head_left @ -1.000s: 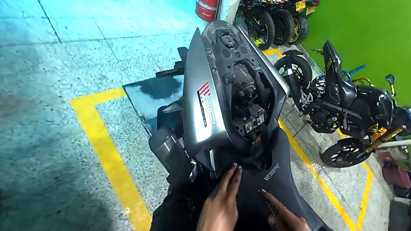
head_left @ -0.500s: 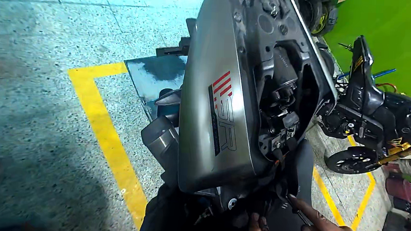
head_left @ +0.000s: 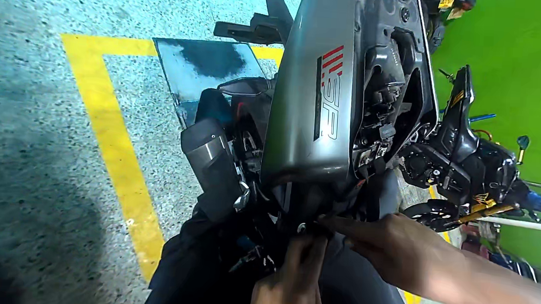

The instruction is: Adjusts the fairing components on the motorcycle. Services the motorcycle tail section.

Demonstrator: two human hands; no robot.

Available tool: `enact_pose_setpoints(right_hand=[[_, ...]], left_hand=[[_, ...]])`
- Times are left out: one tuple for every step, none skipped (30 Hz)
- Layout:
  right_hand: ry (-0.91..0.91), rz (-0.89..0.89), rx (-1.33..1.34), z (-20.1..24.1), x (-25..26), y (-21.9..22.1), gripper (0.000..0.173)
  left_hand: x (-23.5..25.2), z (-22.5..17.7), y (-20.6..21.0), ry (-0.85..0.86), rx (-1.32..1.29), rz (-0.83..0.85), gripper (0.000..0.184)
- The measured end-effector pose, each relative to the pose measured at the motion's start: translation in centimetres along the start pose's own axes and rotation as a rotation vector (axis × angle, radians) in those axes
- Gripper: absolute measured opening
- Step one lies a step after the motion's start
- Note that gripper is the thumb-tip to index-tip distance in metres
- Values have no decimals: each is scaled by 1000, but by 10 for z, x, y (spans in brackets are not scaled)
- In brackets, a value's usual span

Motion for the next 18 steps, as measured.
enact_pose_setpoints(right_hand=[[70, 144, -26, 5, 7, -1, 43], [111, 262, -49, 10, 15, -1, 43], [126, 344, -68, 15, 22, -1, 42], [126, 386, -71, 17, 28, 1, 41], [135, 415, -55, 19, 34, 2, 39], [160, 439, -43, 21, 40, 2, 37], [193, 459, -38, 22, 45, 3, 35], [227, 470, -36, 22, 49, 4, 32], [262, 477, -39, 22, 52, 6, 30], [302, 475, -44, 24, 54, 6, 29], [347, 469, -53, 27, 54, 6, 28], [390, 454, -66, 31, 54, 6, 27], [430, 438, -77, 35, 54, 6, 25], [470, 428, -83, 40, 55, 5, 24], [517, 441, -91, 45, 56, 3, 26], [567, 458, -107, 50, 59, 1, 26], [611, 472, -120, 55, 61, 0, 28], [649, 478, -135, 60, 65, -1, 29]], left_hand=[[-7, -3, 3, 54, 33, -37, 34], [-12, -4, 6, 114, 75, -73, 34], [-17, -4, 10, 167, 123, -104, 33], [-19, -3, 12, 205, 173, -125, 32], [-21, -3, 14, 229, 220, -143, 31], [-23, -2, 16, 242, 259, -156, 30], [-24, -1, 18, 251, 283, -171, 30], [-26, 1, 20, 261, 285, -197, 28], [-27, 3, 22, 271, 273, -223, 28], [-27, 4, 23, 282, 255, -245, 28], [-26, 6, 24, 298, 235, -258, 29], [-27, 7, 25, 316, 202, -256, 30], [-30, 8, 28, 344, 152, -240, 27], [-37, 10, 34, 376, 74, -173, 21], [-50, 13, 46, 402, -6, -10, 13], [-66, 17, 63, 394, -69, 216, 11], [-76, 22, 74, 369, -94, 370, 11], [-77, 26, 75, 363, -107, 382, 10]])
Point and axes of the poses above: each hand's wrist, its own x-axis towards the middle knuckle, its own y-axis out of the palm, z = x × y, the point moved 5 cm from there along x, towards the middle knuckle, and after that the axes turned 4 degrees about y, right-handed, at the moved point
